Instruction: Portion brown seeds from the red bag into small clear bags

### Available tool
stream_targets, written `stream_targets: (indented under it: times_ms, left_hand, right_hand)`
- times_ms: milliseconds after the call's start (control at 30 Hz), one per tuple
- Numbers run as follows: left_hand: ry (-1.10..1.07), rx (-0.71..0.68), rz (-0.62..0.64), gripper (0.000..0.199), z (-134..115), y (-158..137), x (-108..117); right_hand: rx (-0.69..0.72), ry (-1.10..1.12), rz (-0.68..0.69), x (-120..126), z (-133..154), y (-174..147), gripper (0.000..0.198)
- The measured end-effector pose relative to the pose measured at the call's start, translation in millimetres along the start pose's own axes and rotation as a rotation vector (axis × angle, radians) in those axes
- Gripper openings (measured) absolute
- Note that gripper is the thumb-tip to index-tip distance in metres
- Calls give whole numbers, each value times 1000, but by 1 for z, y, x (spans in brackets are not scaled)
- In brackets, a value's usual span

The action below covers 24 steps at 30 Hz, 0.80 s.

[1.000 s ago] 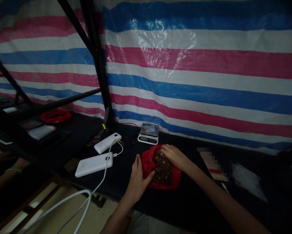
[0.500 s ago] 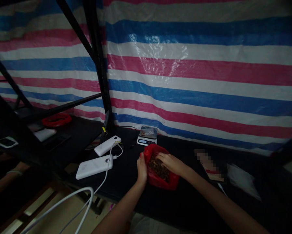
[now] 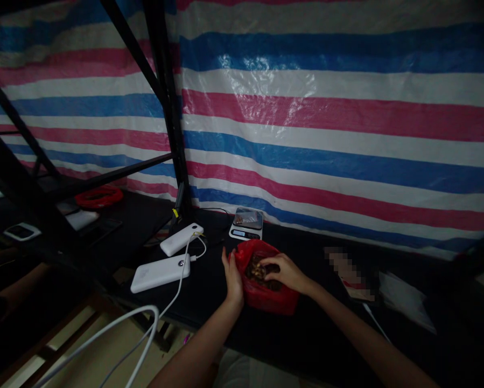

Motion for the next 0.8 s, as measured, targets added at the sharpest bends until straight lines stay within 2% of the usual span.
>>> stream_targets:
  times_ms: [100,200,267,333,400,533,633,700,800]
  left_hand:
    - [183,-21,-58,50,-16,8,15]
    - [329,-259,-41,43,-55,27,12]
    - [369,-449,104,38,-79,45,-9]
    - [463,-594,307,33,-91,65,-37]
    - [625,-672,489,34,-88,88,-64]
    - [836,-821,756,60,-70,126,-109]
    - [905,-861,954,75,-48,141,-137]
    - [943,-834,1050,80,-33,148,-150]
    - [976,-794,1094,77,-20,156,-159]
  right_hand:
    - [-37,178,19,5,-11,1,35]
    - [-75,312,27,11,-22,3,38]
    - [-77,375,35,16,-24,3,39]
    - [-67,401,35,23,-22,3,39]
    - [-57,400,29,30,-18,3,39]
    - [-54,404,22,41,-13,7,41]
    - [-40,409,6,47,-16,12,42]
    - [-26,409,-1,52,-18,17,41]
    - [-29,413,-18,58,-25,27,41]
Point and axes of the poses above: each hand's wrist, its own y-axis towards the middle knuckle, its own x-axis out of the back of the hand, z = x × y, the point moved 9 cm from there along y, towards the middle knuckle, and after that the axes turned 14 degrees about -x, right-handed, at the moved point
